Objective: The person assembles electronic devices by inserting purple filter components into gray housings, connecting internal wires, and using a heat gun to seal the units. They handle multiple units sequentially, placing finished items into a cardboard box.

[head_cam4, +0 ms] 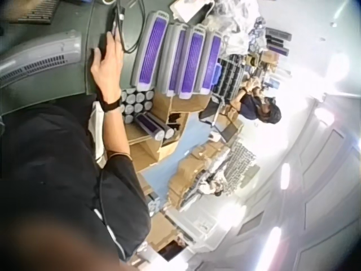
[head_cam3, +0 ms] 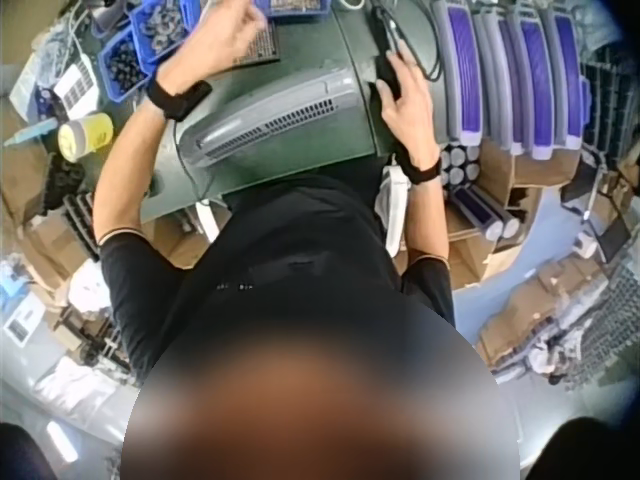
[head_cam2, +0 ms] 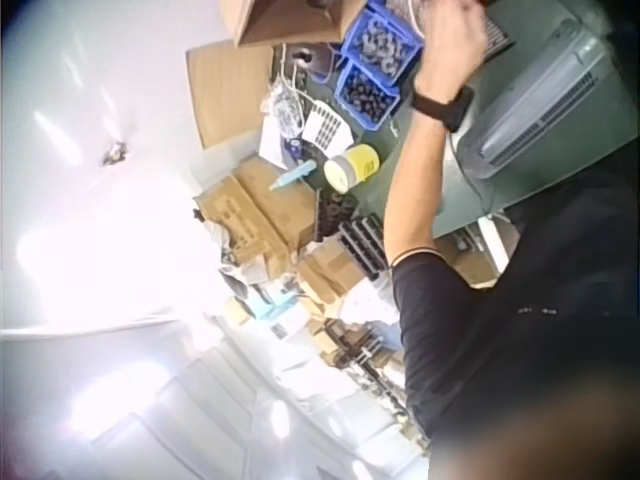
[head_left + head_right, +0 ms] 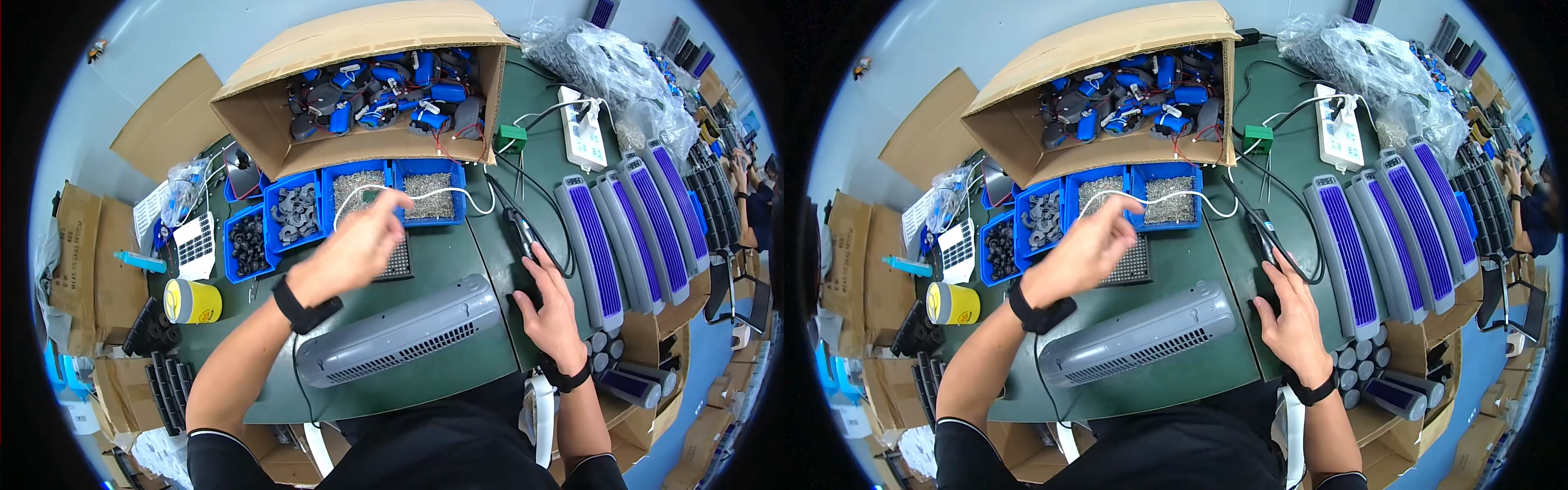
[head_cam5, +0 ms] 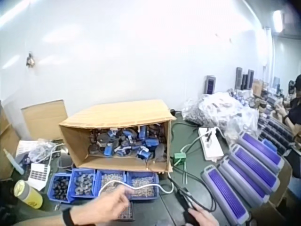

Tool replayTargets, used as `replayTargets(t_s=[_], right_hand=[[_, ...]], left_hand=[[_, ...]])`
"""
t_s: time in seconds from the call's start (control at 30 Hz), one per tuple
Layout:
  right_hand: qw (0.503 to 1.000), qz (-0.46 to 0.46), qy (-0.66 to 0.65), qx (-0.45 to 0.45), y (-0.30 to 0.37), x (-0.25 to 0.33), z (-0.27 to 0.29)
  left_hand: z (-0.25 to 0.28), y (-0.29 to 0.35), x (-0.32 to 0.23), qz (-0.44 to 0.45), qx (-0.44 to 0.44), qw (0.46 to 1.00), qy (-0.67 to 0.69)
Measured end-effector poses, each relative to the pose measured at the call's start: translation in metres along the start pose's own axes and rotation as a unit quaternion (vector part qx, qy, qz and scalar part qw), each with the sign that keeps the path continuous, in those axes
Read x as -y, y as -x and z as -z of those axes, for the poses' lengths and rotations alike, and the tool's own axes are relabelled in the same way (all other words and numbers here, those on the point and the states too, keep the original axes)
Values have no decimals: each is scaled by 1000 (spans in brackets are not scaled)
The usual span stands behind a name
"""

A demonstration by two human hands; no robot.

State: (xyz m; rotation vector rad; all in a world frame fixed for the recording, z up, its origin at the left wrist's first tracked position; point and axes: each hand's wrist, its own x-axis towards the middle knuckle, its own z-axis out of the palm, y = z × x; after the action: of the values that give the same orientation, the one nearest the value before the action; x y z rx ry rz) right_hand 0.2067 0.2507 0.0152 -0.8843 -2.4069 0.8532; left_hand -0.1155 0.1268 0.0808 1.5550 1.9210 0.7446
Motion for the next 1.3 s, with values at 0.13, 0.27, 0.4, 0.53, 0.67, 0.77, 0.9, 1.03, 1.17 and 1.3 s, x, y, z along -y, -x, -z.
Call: replayTargets(t_s=[0.13, 0.27, 0.4, 0.53, 0.67, 0.77, 0.9, 1.03, 1.17, 1.3], right_hand=[[1000, 3, 28, 13, 1, 0, 0], [999, 4, 31, 15, 2, 1, 0], [999, 3, 30, 13, 3, -4, -1], [1000, 5, 21, 11, 3, -6, 0], [1000, 5, 7, 14, 3, -8, -1], [1000, -16, -18, -9, 2, -10, -2], [996, -41, 28, -74, 1, -27, -10], [995, -48, 46, -72, 1, -27, -13], [996, -57, 8, -62, -3, -26, -10], [948, -99, -290, -79, 1, -28, 5]], left_hand=[[-37, 3, -38, -43, 106, 991, 75], [-54, 1, -38, -72, 110, 990, 47], [-55, -5, -43, -65, 119, 990, 39], [-57, -6, -44, -77, 114, 990, 33], [-55, -2, -50, -45, 121, 991, 32], [-52, 2, -50, -29, 132, 991, 22], [-43, 22, -44, -4, 160, 987, 0], [-31, 59, -48, 44, 157, 986, -35], [-22, 89, -57, -78, 131, 960, -236], [-6, 112, -55, -32, 146, 971, -188]])
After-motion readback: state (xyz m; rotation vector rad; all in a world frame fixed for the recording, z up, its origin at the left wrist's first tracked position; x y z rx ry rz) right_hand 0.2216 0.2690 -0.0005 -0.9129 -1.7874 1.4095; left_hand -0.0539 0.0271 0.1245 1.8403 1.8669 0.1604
